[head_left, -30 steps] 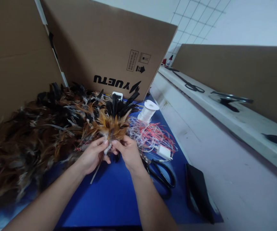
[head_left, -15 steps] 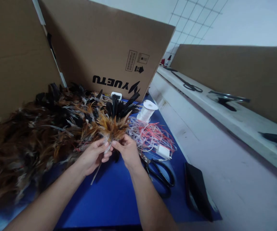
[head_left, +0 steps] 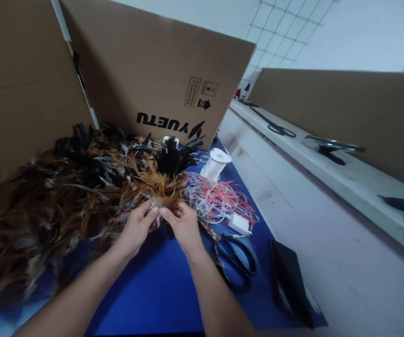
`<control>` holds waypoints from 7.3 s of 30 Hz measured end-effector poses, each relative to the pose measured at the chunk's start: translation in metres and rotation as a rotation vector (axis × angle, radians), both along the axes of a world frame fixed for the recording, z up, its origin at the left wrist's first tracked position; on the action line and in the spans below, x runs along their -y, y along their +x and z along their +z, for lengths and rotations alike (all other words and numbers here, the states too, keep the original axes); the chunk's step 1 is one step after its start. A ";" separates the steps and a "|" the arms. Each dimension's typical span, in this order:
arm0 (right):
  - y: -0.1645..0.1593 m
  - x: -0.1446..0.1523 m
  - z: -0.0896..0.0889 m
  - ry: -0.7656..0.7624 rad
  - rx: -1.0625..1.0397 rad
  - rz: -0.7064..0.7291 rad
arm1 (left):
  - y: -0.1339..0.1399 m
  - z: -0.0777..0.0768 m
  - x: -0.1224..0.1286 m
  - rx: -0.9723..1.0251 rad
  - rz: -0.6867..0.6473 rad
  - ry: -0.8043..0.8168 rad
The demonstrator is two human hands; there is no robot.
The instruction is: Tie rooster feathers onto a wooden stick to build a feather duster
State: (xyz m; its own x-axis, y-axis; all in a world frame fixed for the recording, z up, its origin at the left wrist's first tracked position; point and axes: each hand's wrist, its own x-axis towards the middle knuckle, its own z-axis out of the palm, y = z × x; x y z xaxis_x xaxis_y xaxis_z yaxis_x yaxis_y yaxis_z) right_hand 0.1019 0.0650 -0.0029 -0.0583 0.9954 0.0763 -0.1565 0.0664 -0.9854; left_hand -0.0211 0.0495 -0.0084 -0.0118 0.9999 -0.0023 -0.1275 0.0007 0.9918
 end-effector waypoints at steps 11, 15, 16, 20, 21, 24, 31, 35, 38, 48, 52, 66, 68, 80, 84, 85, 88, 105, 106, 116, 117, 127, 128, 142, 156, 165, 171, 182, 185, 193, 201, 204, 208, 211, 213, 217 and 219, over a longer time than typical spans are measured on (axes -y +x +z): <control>-0.004 0.000 0.003 -0.033 -0.178 0.023 | 0.004 -0.004 0.003 -0.611 0.051 0.284; -0.001 -0.001 0.004 -0.154 -0.207 0.010 | 0.006 -0.002 0.005 -0.643 -0.039 0.348; -0.001 -0.001 0.004 -0.171 -0.226 0.011 | 0.006 -0.001 0.006 -0.632 -0.052 0.353; 0.002 -0.002 0.006 -0.154 -0.282 0.030 | 0.004 0.001 0.006 -0.522 -0.101 0.293; 0.003 -0.002 0.006 -0.152 -0.278 0.037 | 0.004 0.002 0.006 -0.468 -0.116 0.250; 0.004 -0.002 0.004 -0.165 -0.247 0.056 | 0.004 0.005 0.008 -0.250 -0.160 0.056; 0.009 -0.003 -0.001 -0.153 -0.227 0.142 | -0.001 0.017 0.005 0.233 -0.303 -0.316; 0.012 -0.002 0.004 -0.142 -0.255 0.188 | -0.009 0.014 0.000 0.342 -0.407 -0.390; 0.015 -0.002 0.006 -0.132 -0.218 0.209 | -0.010 0.010 -0.002 0.373 -0.436 -0.431; 0.021 -0.006 0.003 -0.143 -0.149 0.203 | -0.006 0.002 -0.003 0.399 -0.477 -0.434; 0.021 -0.007 0.006 -0.075 -0.115 0.172 | -0.007 0.001 -0.003 0.374 -0.505 -0.453; 0.020 -0.008 0.001 0.011 -0.138 0.166 | -0.008 0.002 -0.002 0.373 -0.542 -0.430; 0.019 -0.008 0.001 0.003 -0.132 0.175 | -0.008 0.001 -0.002 0.364 -0.537 -0.422; 0.018 -0.010 -0.002 -0.090 -0.255 0.147 | -0.031 0.042 0.004 0.476 -0.349 -0.243; 0.009 -0.009 -0.007 -0.110 -0.142 0.142 | -0.052 0.062 0.010 0.524 -0.245 -0.169; 0.005 -0.007 -0.006 -0.099 -0.092 0.134 | -0.056 0.065 0.012 0.522 -0.219 -0.147; -0.007 0.002 0.001 -0.056 0.035 0.131 | -0.068 0.067 0.019 0.513 -0.164 -0.120; -0.049 0.019 0.027 0.105 0.086 0.122 | -0.066 0.027 0.043 0.420 -0.207 -0.281; -0.049 0.019 0.026 0.092 0.063 0.132 | -0.066 0.028 0.044 0.416 -0.217 -0.286; -0.044 0.014 0.042 -0.024 -0.075 0.351 | -0.073 0.045 0.048 0.328 -0.308 -0.269; -0.044 0.012 0.045 -0.024 -0.078 0.373 | -0.075 0.047 0.048 0.331 -0.314 -0.279; -0.063 -0.002 0.054 0.099 -0.045 0.416 | -0.094 0.068 0.049 0.336 -0.217 -0.249; -0.065 -0.001 0.049 0.102 -0.022 0.383 | -0.098 0.072 0.049 0.333 -0.196 -0.229; -0.110 0.062 0.007 0.729 1.099 0.478 | -0.154 0.125 0.070 0.229 0.000 0.019; -0.142 0.016 0.011 0.952 1.313 0.473 | -0.145 0.121 0.078 0.274 -0.005 -0.004; -0.058 -0.002 0.032 0.285 0.498 0.473 | -0.129 0.106 0.062 0.276 -0.044 -0.075; -0.011 0.012 0.046 0.144 0.287 0.413 | -0.099 0.076 0.049 0.249 -0.117 -0.166; 0.029 0.039 0.086 0.597 0.972 0.427 | -0.043 0.034 0.033 0.136 -0.209 -0.365; 0.030 0.036 0.086 0.627 1.245 0.439 | -0.034 0.031 0.034 0.128 -0.274 -0.393; 0.029 0.035 0.084 0.650 1.531 0.325 | -0.025 0.029 0.038 0.075 -0.347 -0.442; 0.025 0.039 0.080 0.662 1.535 0.258 | -0.021 0.032 0.043 0.066 -0.321 -0.449; 0.022 0.040 0.080 0.672 1.523 0.245 | -0.021 0.029 0.044 0.062 -0.326 -0.460; 0.020 0.041 0.078 0.679 1.515 0.189 | -0.021 0.024 0.045 0.054 -0.341 -0.456; 0.018 0.041 0.077 0.671 1.523 0.176 | -0.022 0.024 0.046 0.045 -0.354 -0.450; 0.018 0.041 0.077 0.667 1.529 0.186 | -0.022 0.027 0.047 0.035 -0.349 -0.446; 0.016 0.041 0.075 0.667 1.528 0.199 | -0.021 0.032 0.048 0.011 -0.334 -0.437; 0.015 0.041 0.074 0.666 1.520 0.195 | -0.021 0.031 0.048 0.014 -0.346 -0.434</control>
State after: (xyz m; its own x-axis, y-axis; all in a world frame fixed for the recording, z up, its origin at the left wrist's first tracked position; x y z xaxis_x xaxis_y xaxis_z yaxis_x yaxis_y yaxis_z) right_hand 0.1170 0.0237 0.0708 -0.5821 0.7838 0.2165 0.7956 0.6040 -0.0475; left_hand -0.0424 0.0015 0.0231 0.3204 0.8526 -0.4127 -0.0603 0.4532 0.8894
